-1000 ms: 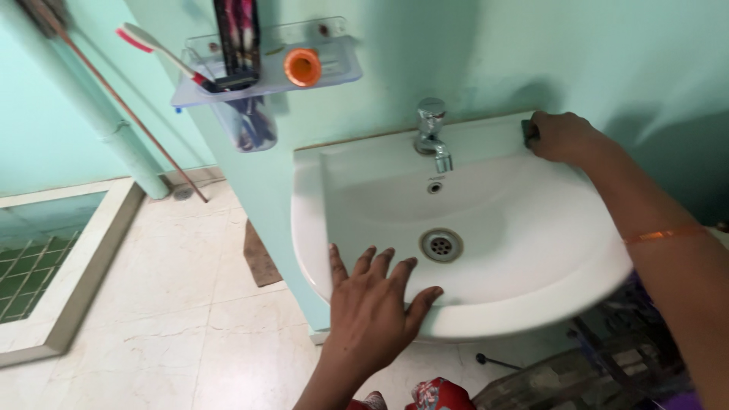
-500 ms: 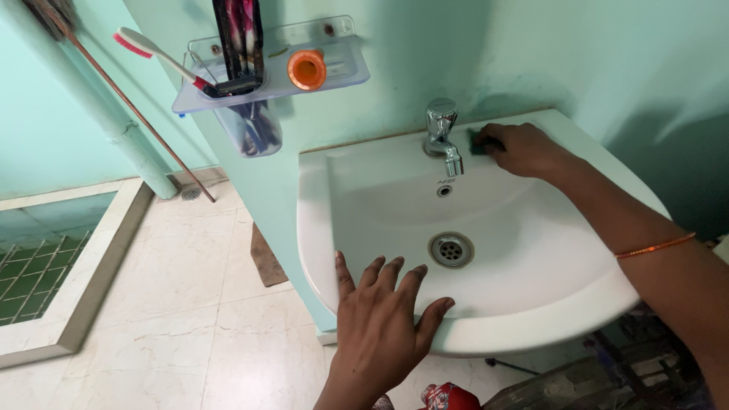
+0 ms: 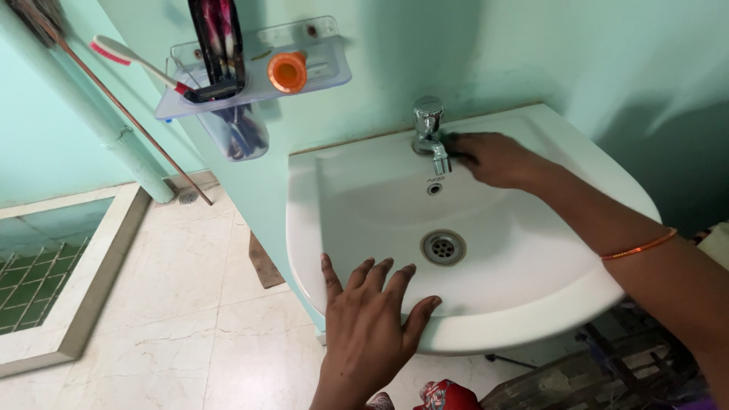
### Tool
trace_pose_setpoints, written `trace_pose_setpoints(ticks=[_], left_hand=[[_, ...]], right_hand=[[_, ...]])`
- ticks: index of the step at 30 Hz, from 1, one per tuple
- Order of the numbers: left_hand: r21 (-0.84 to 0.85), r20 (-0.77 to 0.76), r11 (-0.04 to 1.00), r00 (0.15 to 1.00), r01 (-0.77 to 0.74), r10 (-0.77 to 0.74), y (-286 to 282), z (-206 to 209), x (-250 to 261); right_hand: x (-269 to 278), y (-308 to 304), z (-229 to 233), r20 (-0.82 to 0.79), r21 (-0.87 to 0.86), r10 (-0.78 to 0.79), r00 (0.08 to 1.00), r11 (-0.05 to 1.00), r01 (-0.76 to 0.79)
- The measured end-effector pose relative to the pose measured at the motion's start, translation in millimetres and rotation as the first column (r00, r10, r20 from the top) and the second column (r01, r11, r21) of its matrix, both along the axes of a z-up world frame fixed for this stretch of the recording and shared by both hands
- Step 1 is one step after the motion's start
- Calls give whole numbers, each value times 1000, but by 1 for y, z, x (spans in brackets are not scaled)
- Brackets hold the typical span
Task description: The person cleans a white ceramic sink and a silver faucet using a green scouring pad, scrubbing the basin walls, the rim, and around the faucet base.
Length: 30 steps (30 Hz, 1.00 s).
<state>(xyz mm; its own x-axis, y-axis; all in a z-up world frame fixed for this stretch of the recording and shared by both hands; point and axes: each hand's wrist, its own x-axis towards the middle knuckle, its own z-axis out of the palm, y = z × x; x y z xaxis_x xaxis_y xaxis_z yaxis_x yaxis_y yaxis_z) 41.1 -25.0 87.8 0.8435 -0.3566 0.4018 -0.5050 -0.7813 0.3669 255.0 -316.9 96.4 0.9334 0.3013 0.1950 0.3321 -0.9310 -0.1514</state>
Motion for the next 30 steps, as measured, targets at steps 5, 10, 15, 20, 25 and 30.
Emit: trace_pose_setpoints(ticks=[5,10,15,20,25,30], left_hand=[[-9,39,1000,999,-5,6,-1,-2,-1],[-4,21,1000,1000,-11,11,-1,-1,-2],[21,-2,999,1000,-25,25,-3,2,-3],[10,3,999,999,-32,32,-3,1,-4],[18,-14,999,999,-35,36,-4,1,-4],[20,-32,999,998,-45,46,-5,1,-4]], right_hand=[[0,-10,4,-9,-45,-170,985,984,170],[7,-36,1,-53,-172,-467,883,875,452],[2,-9,-3,10,-126,-53,999,991,54],[-6,-5,7,-61,-128,-175,983,978,167],[13,-37,-5,-55,-162,-407,912,905,394],[15,-17,-21,62,-115,19,998,993,-12]])
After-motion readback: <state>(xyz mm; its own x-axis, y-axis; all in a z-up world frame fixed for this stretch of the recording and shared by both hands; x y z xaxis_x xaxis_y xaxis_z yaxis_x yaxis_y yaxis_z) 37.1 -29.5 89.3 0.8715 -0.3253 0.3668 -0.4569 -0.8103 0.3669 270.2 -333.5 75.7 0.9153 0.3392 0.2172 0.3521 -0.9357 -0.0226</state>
